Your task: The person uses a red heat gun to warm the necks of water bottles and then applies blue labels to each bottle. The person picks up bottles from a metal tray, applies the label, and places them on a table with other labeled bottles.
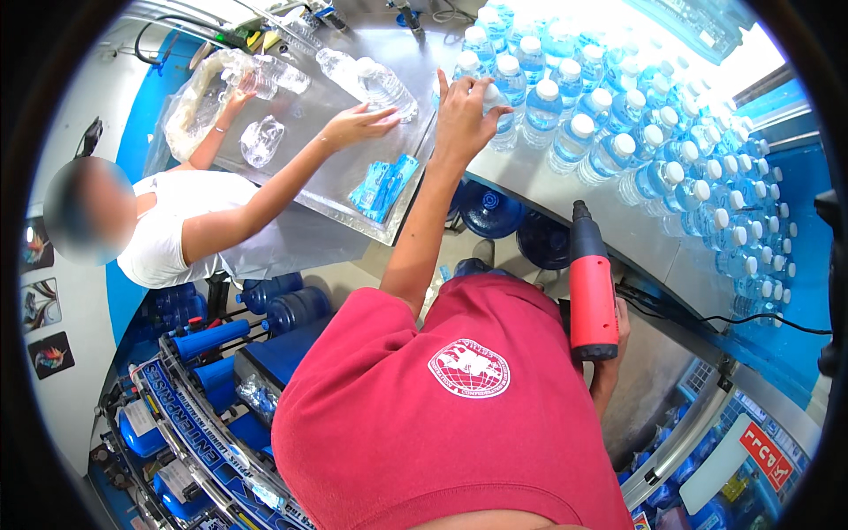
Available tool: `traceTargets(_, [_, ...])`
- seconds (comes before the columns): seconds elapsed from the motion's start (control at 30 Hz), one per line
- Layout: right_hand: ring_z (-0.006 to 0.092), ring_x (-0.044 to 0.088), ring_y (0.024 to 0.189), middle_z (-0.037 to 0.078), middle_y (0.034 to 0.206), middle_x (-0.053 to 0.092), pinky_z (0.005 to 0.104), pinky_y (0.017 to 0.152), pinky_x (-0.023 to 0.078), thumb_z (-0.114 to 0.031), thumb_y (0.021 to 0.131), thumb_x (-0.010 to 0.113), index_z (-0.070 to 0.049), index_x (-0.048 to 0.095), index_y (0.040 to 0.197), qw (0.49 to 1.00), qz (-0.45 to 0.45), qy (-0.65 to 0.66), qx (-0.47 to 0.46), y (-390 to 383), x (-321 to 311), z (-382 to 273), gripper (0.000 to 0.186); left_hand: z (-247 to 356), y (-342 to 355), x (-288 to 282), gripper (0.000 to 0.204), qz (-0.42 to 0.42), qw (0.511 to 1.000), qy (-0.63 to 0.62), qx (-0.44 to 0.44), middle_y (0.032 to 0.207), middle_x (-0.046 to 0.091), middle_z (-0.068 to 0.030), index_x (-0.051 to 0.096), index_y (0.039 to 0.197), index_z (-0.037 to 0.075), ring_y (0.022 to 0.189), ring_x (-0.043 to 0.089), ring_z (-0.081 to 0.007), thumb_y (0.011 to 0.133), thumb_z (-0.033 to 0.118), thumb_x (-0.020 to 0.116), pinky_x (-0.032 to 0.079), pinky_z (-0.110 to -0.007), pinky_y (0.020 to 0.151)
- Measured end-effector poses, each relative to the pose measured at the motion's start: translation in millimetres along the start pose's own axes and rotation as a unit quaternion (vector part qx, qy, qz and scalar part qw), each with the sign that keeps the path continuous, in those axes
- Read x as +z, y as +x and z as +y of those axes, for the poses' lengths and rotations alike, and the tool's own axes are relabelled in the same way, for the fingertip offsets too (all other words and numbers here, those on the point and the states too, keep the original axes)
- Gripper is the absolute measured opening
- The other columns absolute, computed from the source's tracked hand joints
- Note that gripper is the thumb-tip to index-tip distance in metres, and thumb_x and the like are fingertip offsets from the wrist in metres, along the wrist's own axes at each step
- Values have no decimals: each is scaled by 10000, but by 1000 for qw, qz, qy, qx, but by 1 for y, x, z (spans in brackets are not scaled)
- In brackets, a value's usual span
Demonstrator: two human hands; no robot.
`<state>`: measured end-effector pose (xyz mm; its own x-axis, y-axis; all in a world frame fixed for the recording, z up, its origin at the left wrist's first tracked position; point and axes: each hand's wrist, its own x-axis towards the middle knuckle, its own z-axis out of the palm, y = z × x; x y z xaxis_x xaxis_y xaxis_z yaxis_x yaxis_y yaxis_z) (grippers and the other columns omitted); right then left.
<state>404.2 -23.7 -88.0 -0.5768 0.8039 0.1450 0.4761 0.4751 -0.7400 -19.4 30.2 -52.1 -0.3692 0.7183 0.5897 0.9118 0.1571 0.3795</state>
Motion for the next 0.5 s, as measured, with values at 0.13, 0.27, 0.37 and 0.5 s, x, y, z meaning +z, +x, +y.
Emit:
traceTargets(0.13, [344,626,924,152,1040,604,402,764,520,-66,766,671,17,614,1072,1000,2,1,0,-1,-1,4,322,-6,3,-7,373,2,999,-12,35,918,654,-140,711,1042,13,942,640,-308,787,280,762,177,-569,1178])
traceTargets(0.27, [344,628,930,153,1047,603,399,769,519,-59,764,674,12,616,1079,1000,-1,17,19,-2,0,9,329,4,4,-12,430,-7,1000,-4,10,1050,648,-130,671,1147,41,1028,617,-309,798,275,762,179,-582,1170])
traceTargets(0.37, [344,631,924,147,1054,603,403,762,522,-62,770,673,3,616,1096,1000,-3,9,10,-4,4,16,337,14,-6,-21,441,60,998,16,10,1153,632,-109,636,1204,85,1096,598,-318,812,244,761,186,-583,1165])
traceTargets(0.5, [352,641,922,138,1083,599,418,725,533,-82,785,678,-17,608,1135,994,43,-104,12,-16,10,31,363,-8,-66,-53,288,162,984,0,-75,1098,649,-100,653,1132,96,1072,607,-298,850,145,691,336,-498,1080])
